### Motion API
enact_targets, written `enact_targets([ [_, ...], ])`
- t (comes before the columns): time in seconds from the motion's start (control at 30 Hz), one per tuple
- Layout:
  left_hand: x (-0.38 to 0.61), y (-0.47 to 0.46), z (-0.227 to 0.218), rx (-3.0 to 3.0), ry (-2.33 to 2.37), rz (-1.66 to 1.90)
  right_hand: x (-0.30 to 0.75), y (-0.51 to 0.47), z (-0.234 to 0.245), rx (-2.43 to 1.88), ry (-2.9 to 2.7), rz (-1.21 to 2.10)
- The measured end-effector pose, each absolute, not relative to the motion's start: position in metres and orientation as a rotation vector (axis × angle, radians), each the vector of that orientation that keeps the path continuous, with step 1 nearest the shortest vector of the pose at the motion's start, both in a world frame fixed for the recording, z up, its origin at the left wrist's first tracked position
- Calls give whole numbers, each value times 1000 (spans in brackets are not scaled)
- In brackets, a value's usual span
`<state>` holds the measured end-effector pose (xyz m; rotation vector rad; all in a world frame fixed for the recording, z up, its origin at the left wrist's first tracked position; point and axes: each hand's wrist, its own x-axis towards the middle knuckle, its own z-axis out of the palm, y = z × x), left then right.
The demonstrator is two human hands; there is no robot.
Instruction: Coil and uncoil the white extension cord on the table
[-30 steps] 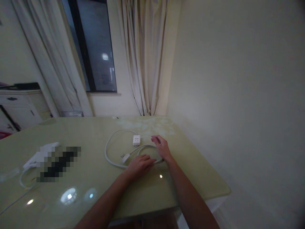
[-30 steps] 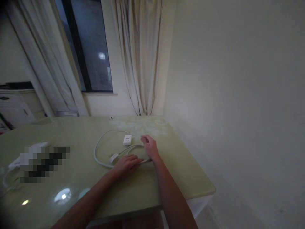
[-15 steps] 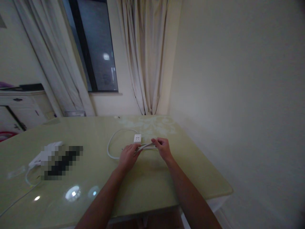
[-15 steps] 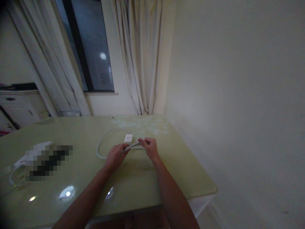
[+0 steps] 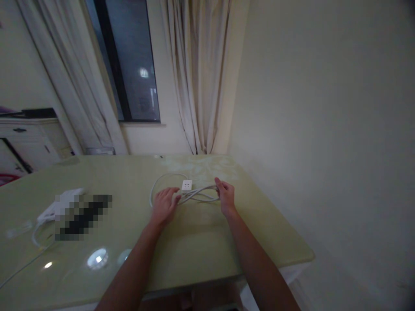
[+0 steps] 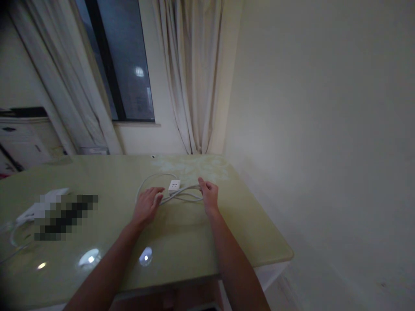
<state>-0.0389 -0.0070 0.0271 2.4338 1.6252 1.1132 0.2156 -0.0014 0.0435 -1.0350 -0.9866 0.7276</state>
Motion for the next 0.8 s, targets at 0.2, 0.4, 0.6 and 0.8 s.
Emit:
enact_targets([
  [0.2, -50, 4, 18, 2109, 1740, 968, 226, 8, 39, -1042, -728, 696],
  [0.4, -47, -2, 17, 2311, 1505, 836, 242, 18, 32, -1086, -434, 737],
  [0.6, -48, -5, 28, 2239, 1739, 783, 246, 20, 35, -1019, -488, 833],
  [0.8, -56, -9, 33, 1956, 1932, 1404, 239, 15, 39, -1048, -625, 735],
])
